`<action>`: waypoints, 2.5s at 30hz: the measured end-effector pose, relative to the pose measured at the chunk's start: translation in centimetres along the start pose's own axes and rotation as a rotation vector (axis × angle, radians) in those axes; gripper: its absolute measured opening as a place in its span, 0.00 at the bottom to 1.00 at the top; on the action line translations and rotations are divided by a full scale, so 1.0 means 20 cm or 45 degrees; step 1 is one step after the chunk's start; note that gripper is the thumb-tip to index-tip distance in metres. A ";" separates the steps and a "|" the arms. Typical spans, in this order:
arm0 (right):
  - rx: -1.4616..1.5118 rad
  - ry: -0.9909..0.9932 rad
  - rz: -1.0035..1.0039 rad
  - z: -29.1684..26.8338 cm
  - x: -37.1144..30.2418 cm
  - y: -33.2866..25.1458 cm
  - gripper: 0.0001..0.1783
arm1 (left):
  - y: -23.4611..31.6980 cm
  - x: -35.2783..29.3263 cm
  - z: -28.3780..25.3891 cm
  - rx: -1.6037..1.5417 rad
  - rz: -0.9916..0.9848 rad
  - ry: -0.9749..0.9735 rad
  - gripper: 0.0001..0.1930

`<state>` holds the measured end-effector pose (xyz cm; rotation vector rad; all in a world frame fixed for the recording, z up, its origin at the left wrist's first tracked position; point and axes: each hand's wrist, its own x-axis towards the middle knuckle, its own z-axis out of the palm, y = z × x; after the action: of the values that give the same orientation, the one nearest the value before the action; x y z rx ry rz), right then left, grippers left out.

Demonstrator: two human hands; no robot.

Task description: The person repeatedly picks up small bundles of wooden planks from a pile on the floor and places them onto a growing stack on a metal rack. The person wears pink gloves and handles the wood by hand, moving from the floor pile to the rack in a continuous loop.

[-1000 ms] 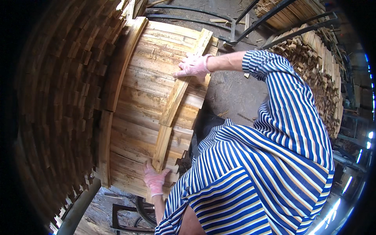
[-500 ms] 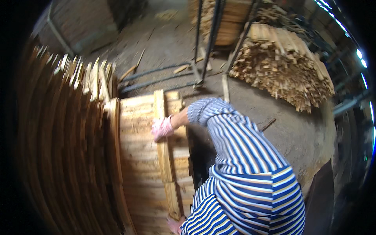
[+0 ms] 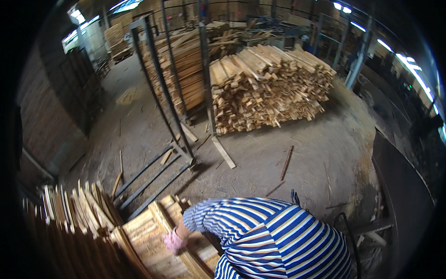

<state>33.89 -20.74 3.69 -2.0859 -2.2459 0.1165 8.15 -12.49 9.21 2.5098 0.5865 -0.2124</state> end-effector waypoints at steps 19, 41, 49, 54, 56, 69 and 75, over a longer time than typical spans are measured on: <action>0.537 0.284 0.563 -0.59 -1.34 0.61 0.33 | 0.34 0.55 0.07 0.072 -0.479 -0.114 0.63; 0.962 1.241 -0.917 -2.37 -0.71 1.88 0.13 | 0.74 1.54 -0.02 -0.154 -0.889 0.054 0.48; 0.737 1.579 -0.936 -2.47 -0.48 2.53 0.16 | 1.14 2.92 -0.20 -0.195 -0.459 0.084 0.43; 0.903 1.246 -0.508 -2.16 -0.32 2.93 0.18 | 1.23 3.37 -0.31 -0.165 -0.359 0.045 0.40; 1.118 0.976 -0.301 -1.96 -0.20 3.07 0.20 | 1.24 3.53 -0.37 -0.172 -0.334 0.042 0.39; 1.553 -0.135 0.546 -1.09 0.54 3.75 0.31 | 0.47 3.66 -0.65 -0.362 -0.358 -0.087 0.32; 1.927 -0.218 0.855 -0.42 0.93 3.79 0.34 | -0.32 4.32 -0.78 -0.261 -0.474 0.075 0.45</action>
<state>108.52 3.50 4.09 -1.6280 -0.6716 1.4575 82.74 32.27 -3.94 2.1997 1.0446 -0.2035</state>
